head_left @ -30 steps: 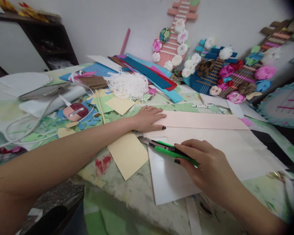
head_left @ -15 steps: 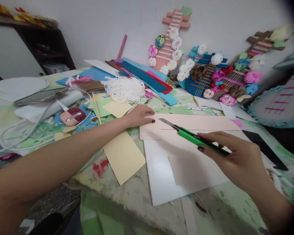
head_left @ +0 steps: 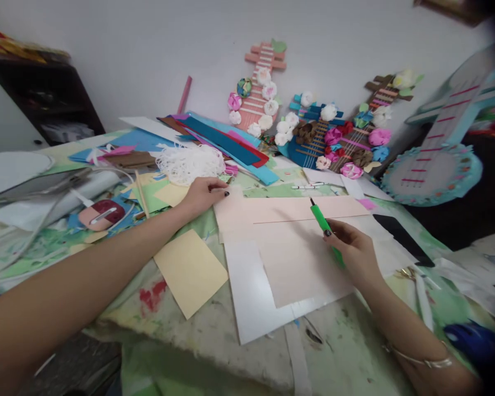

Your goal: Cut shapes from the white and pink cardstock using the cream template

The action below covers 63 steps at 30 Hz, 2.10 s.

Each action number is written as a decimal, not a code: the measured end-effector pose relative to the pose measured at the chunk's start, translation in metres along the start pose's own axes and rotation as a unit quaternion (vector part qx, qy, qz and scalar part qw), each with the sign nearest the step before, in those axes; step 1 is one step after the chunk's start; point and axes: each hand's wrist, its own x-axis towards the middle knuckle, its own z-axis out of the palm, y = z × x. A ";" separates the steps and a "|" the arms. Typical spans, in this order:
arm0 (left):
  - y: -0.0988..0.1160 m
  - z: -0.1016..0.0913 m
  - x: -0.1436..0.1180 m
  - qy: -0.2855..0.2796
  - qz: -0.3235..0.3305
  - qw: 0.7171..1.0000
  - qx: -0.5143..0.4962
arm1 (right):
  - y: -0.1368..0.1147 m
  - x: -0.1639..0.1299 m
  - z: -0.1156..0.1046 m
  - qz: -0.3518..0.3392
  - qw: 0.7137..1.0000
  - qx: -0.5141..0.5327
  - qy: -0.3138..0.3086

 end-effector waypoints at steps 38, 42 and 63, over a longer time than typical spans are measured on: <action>0.055 0.092 0.002 -0.033 0.275 0.953 0.122 | 0.006 -0.017 0.015 0.053 0.989 0.105 0.094; 0.060 0.088 0.005 -0.043 0.241 0.966 0.088 | 0.006 -0.017 0.014 0.059 0.988 0.106 0.101; 0.039 0.062 0.015 0.007 0.079 0.987 0.142 | 0.008 -0.018 0.013 0.053 0.978 0.190 0.066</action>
